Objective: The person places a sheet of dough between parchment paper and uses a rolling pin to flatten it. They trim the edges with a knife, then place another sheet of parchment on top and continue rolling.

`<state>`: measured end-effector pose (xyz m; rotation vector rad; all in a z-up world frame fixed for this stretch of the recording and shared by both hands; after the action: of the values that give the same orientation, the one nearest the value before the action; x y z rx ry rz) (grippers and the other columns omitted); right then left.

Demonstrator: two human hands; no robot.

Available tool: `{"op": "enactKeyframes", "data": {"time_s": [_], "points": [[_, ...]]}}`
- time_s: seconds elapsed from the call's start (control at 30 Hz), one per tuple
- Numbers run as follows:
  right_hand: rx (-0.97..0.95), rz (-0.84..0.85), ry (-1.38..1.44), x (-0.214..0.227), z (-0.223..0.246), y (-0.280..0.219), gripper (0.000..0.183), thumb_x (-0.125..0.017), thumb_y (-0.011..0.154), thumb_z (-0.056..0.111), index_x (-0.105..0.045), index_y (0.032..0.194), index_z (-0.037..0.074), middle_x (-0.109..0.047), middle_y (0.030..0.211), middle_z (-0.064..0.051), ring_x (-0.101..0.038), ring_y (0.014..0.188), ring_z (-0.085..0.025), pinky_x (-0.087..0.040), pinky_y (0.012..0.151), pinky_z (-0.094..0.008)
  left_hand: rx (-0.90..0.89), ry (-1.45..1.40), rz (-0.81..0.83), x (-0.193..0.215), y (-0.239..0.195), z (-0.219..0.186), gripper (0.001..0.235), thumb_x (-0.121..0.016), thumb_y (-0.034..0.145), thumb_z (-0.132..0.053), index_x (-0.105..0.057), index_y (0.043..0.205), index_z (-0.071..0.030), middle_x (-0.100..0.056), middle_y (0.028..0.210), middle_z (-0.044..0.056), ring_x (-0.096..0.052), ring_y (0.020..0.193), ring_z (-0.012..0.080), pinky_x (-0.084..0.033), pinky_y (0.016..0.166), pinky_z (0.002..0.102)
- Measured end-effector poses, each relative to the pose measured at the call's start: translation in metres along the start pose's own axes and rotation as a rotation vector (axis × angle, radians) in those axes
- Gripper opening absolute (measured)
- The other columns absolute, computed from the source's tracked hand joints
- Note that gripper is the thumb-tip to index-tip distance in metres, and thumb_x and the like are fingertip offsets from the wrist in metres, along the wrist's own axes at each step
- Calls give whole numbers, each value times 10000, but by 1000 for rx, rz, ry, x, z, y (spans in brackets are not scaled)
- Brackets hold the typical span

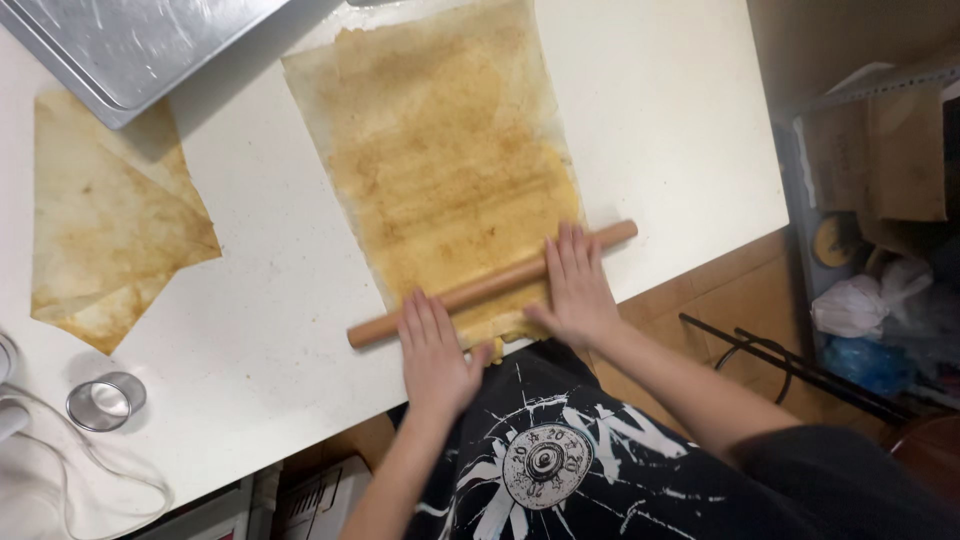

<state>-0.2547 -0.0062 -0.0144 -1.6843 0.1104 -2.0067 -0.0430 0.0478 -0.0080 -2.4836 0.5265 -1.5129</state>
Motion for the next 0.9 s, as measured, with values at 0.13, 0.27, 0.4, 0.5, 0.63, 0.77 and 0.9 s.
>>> {"op": "enactKeyframes", "data": {"time_s": [0.13,0.27,0.4,0.5,0.63,0.77,0.9], "points": [[-72,-56,-71,25,-10,98,1037,-469,932,695,-162,1630,-7,-38,1690,-291,-12,1566,-471,-14,1223,-662,47,100,-80,38,93,25,959,-486,973,-604,-226,1572,98,-107,1673,309,-65,1572,420,-48,1251,560],[-65,-173,-17,44,-14,151,960,-405,1052,678,-169,1664,-23,-32,1733,-281,6,1599,-486,6,1238,-693,25,88,-196,63,139,34,987,-491,985,-619,-228,1580,124,-103,1674,320,-58,1569,438,-61,1262,561],[-55,-140,-22,22,-6,72,1071,-444,914,748,-210,1631,-12,-42,1692,-293,8,1566,-481,4,1229,-668,46,94,-75,28,69,18,1020,-520,918,-630,-241,1553,118,-89,1662,314,-53,1556,439,-54,1250,567],[-32,-120,10,3,-1,19,1042,-450,909,733,-218,1606,-6,-48,1680,-309,13,1555,-487,7,1209,-657,-1,23,-85,5,20,3,1025,-520,924,-634,-257,1539,144,-96,1654,312,-59,1547,447,-59,1229,574],[-70,-146,7,21,-17,90,1031,-443,962,712,-167,1637,-17,-58,1700,-265,14,1566,-444,11,1233,-641,27,94,-150,30,85,18,935,-504,957,-586,-292,1570,87,-102,1686,278,-58,1564,424,-56,1241,570],[-157,-137,-18,31,-17,108,965,-439,1005,668,-164,1648,2,-68,1707,-271,0,1581,-441,4,1241,-642,29,82,-136,51,101,13,948,-500,999,-584,-271,1571,136,-124,1686,300,-83,1587,423,-63,1278,553],[-98,-135,-45,47,2,57,1007,-444,963,705,-177,1620,-10,-60,1689,-306,-12,1568,-466,-3,1219,-642,84,115,46,45,63,-13,1045,-551,863,-619,-255,1517,141,-125,1624,332,-84,1529,447,-56,1219,539]]}}
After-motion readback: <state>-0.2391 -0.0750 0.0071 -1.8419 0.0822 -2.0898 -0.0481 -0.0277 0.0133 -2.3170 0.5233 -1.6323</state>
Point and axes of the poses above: each hand's wrist, its own y-axis towards the middle knuckle, its own x-axis out of the back of the hand, z = x × y, the point moved 8 cm from there along y, towards the middle knuckle
